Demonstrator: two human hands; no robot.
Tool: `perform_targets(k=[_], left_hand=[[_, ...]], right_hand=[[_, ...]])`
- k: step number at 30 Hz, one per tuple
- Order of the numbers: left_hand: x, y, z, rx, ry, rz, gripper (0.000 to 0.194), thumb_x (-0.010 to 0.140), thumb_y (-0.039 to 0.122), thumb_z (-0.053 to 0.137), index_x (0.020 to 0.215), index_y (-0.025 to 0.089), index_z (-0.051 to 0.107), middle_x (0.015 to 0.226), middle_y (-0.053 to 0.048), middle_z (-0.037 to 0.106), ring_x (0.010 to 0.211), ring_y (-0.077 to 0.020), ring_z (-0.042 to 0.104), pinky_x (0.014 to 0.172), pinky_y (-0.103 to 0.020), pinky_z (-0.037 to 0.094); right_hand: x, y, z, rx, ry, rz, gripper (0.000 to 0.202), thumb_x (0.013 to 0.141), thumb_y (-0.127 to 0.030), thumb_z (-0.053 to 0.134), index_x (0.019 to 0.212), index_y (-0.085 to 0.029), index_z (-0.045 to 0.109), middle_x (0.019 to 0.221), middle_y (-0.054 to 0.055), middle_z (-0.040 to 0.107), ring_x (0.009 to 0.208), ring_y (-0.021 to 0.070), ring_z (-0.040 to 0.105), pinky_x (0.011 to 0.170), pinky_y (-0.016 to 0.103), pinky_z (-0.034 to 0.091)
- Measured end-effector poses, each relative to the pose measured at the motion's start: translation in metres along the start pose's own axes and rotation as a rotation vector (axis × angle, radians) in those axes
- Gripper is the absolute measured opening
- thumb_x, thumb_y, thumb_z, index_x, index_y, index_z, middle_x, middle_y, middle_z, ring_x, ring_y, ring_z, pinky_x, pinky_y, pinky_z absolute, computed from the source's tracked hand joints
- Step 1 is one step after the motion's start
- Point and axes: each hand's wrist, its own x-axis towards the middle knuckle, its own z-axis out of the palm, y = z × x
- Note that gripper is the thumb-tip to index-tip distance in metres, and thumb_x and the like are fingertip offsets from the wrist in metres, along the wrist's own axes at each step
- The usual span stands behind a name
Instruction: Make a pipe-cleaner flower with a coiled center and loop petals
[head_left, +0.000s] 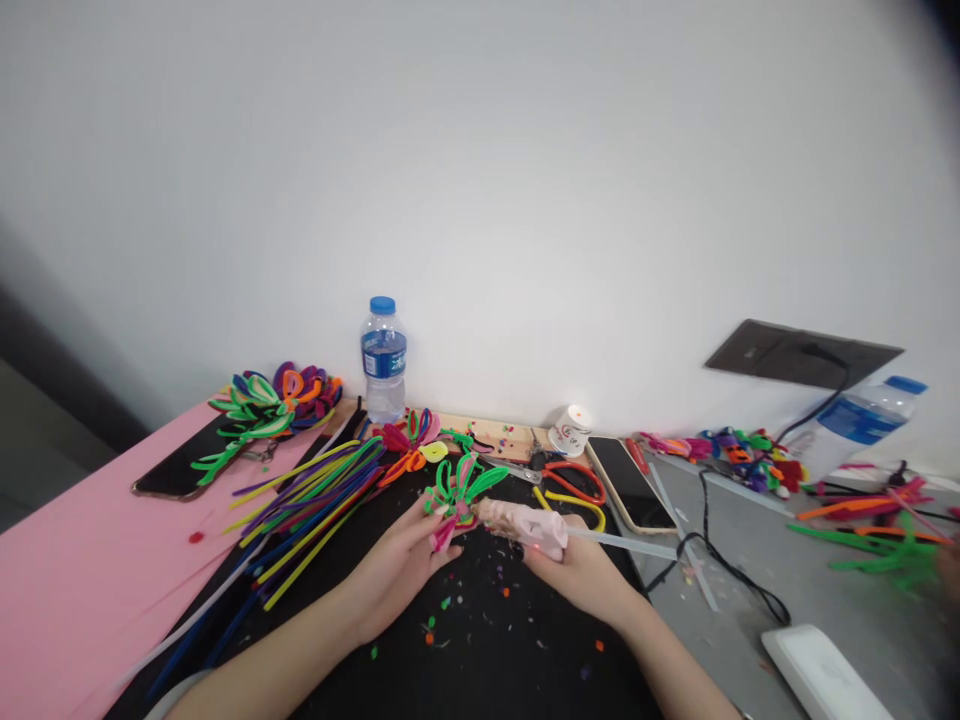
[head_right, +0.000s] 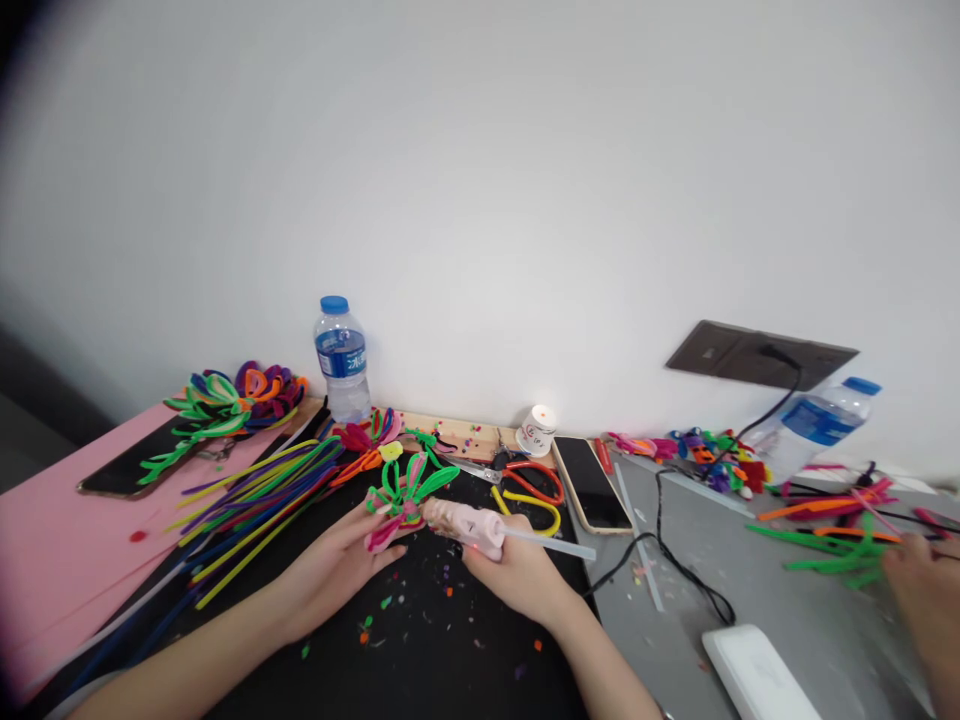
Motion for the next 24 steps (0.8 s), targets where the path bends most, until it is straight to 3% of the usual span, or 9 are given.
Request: perform_targets(k=[7, 17, 24], left_hand=[[-0.003, -0.002, 0.004, 0.170, 0.071, 0.089, 0.028, 0.077, 0.023, 0.064, 0.104, 0.023, 0.059, 0.106, -0.005, 0.065, 0.102, -0.0199, 0.058, 0.087, -0.032, 0.041], [0.000, -0.005, 0.000, 0.241, 0.116, 0.127, 0.036, 0.078, 0.025, 0.063, 0.112, 0.023, 0.054, 0.108, -0.007, 0.064, 0.098, -0.0200, 0.059, 0.083, -0.033, 0.047], [0.001, -0.004, 0.000, 0.238, 0.140, 0.127, 0.036, 0.075, 0.023, 0.065, 0.110, 0.021, 0.056, 0.103, -0.007, 0.067, 0.092, -0.0184, 0.061, 0.081, -0.032, 0.049]], right_hand=[[-0.002, -0.005, -0.002, -0.200, -0.053, -0.084, 0.016, 0.073, -0.014, 0.048, 0.060, -0.019, 0.040, 0.057, -0.005, 0.041, 0.049, 0.0087, 0.039, 0.048, 0.020, 0.027], [-0.006, -0.011, -0.003, -0.593, -0.152, -0.216, 0.008, 0.082, -0.021, 0.049, 0.074, -0.019, 0.047, 0.071, 0.000, 0.054, 0.060, 0.0137, 0.050, 0.052, 0.023, 0.027], [-0.006, -0.014, -0.005, -0.657, -0.142, -0.250, 0.009, 0.084, -0.024, 0.048, 0.076, -0.019, 0.048, 0.071, 0.001, 0.055, 0.060, 0.0149, 0.051, 0.051, 0.024, 0.026]])
